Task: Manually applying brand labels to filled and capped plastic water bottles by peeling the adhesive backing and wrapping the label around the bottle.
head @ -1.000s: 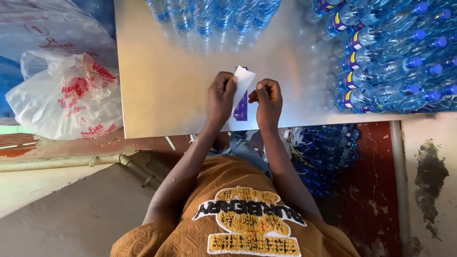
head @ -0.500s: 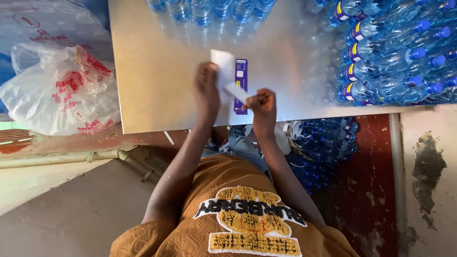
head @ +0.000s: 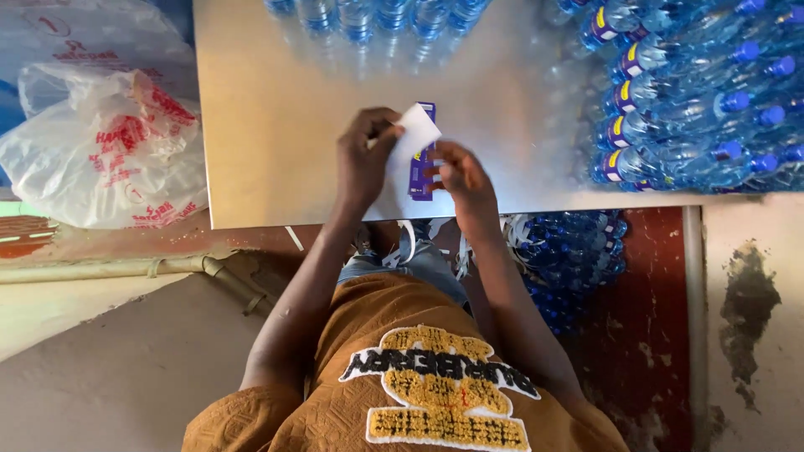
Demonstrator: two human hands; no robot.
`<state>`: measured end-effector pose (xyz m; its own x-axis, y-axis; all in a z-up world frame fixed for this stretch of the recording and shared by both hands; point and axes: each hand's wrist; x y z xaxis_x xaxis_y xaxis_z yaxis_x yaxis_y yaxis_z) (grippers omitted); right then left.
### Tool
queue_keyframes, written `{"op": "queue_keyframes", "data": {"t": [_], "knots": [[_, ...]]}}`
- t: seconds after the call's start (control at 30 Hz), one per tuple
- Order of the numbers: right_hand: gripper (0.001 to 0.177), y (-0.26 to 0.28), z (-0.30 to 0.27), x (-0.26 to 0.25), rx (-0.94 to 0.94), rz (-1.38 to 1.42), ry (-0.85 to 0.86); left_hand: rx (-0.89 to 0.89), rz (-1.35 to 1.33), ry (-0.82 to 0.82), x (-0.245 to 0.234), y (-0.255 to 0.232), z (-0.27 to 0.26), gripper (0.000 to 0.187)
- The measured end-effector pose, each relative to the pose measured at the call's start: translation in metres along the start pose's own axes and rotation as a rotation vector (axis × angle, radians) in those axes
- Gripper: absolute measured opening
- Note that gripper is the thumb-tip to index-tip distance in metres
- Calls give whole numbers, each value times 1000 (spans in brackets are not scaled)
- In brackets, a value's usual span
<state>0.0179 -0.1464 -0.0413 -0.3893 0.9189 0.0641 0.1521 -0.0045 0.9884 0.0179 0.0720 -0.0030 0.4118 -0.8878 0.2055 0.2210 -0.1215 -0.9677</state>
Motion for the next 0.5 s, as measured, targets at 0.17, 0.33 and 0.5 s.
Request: {"op": "queue_keyframes", "data": {"t": [0.17, 0.33, 0.5], "knots": [[23, 80, 11, 32, -174, -276, -208, 39, -65, 264, 24, 7, -17, 30], [21, 80, -5, 21, -161, -372, -184, -96, -241, 270, 24, 11, -17, 25], [21, 49, -10, -27, -133, -288, -287, -144, -225, 31, 17, 1, -17, 23]]}}
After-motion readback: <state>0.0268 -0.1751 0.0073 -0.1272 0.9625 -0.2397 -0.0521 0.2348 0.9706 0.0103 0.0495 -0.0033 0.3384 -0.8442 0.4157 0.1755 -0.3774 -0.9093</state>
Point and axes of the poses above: each hand's wrist, its own z-axis towards the middle knuckle, its own x-axis out of the palm, y = z × x, and after that the axes turned 11 degrees about -z, right-handed
